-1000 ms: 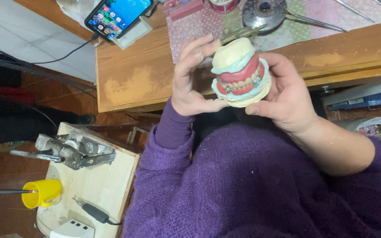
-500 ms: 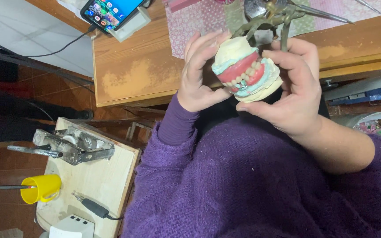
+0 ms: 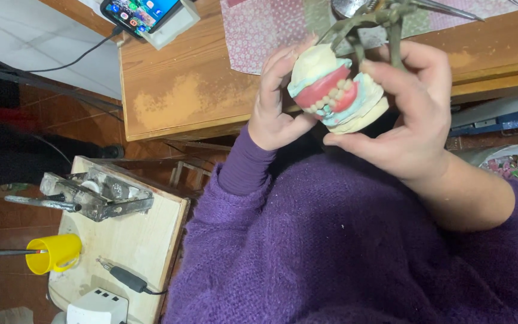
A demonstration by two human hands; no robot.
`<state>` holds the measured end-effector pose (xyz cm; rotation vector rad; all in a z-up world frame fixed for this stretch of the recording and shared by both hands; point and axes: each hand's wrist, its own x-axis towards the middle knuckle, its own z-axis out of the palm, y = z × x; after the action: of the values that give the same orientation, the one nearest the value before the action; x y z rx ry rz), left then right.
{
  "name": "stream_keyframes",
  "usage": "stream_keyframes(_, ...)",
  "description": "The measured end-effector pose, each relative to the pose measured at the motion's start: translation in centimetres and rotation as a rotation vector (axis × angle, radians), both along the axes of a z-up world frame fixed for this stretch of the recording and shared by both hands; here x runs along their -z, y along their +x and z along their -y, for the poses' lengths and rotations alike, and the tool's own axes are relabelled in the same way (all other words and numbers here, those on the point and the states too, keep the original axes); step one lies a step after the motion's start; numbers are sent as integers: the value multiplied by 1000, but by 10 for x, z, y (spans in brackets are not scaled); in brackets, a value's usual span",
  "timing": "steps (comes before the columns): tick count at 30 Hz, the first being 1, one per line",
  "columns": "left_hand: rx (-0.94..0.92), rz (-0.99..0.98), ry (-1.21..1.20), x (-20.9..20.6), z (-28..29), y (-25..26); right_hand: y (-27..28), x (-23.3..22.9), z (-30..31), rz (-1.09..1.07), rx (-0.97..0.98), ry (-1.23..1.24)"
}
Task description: Shaping and adjusting a dental prosthesis on an articulator using tools and wax.
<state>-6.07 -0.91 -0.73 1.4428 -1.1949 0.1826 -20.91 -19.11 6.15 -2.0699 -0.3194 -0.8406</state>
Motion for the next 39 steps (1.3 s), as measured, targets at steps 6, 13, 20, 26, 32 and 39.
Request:
stream_keyframes(6, -46, 61, 19, -11, -6, 0, 2, 17, 3, -354, -420, 841)
stream_keyframes(13, -108, 116, 118, -7, -20, 3, 5, 24, 0, -503, -584, 1249)
stream_keyframes(20, -134, 149, 144, -32, -23, -4, 13, 30, -5, -459, -643, 1304)
stream_keyframes(26, -151, 127, 183, -48, -23, -10, 15, 28, -7, -471, -627, 1328)
stream_keyframes(32, -186, 76, 258, -49, -21, -11, 15, 36, -5, -471, -595, 1310)
stream_keyframes(39, -291, 129, 392, -52, -17, -6, 13, 47, -5, -546, -565, 1139)
